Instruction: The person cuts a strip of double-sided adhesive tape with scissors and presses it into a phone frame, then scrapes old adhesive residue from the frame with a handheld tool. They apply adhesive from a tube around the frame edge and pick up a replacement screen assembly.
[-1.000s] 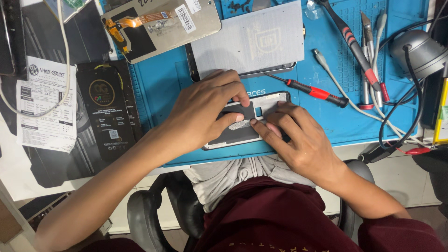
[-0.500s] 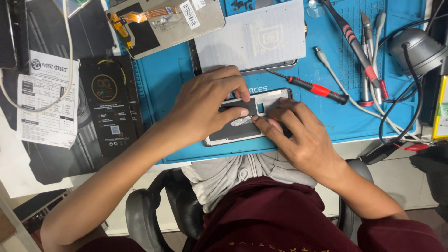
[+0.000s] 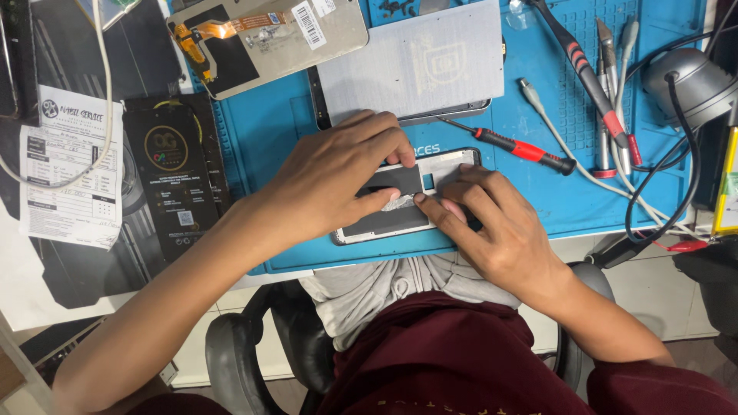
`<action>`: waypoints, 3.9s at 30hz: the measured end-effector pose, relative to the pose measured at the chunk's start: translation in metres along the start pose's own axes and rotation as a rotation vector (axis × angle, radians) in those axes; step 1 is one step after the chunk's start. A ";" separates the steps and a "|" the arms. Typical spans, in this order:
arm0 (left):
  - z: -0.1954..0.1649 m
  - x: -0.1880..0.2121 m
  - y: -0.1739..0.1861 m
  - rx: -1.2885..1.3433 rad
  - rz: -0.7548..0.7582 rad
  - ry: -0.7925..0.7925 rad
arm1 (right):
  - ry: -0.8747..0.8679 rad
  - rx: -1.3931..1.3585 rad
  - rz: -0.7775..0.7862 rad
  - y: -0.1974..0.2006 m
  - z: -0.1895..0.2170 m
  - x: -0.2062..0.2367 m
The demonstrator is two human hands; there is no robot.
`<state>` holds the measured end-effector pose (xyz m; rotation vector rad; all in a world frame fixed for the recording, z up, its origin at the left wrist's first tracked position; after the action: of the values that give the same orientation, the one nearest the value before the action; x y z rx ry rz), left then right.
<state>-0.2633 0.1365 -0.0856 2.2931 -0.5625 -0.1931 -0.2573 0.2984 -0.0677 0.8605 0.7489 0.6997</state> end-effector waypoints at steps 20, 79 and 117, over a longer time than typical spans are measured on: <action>0.006 -0.002 -0.001 0.024 -0.044 0.009 | -0.015 -0.008 0.006 -0.001 0.000 -0.001; -0.023 0.054 -0.018 -0.435 -0.150 -0.376 | -0.017 -0.015 -0.030 -0.001 0.003 0.002; -0.011 0.058 -0.023 -0.344 -0.175 -0.352 | 0.014 0.013 -0.023 -0.006 0.007 -0.008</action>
<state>-0.2007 0.1318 -0.0921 1.9791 -0.4593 -0.7318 -0.2544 0.2866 -0.0670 0.8582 0.7759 0.6812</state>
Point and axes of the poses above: each hand's wrist, its own x-axis away from the middle knuckle, its own y-axis out of the back of the hand, z = x × y, the point moved 7 cm from there along -x, towards the middle knuckle, and after that the axes turned 7 degrees about -y, right-handed, at the moved point
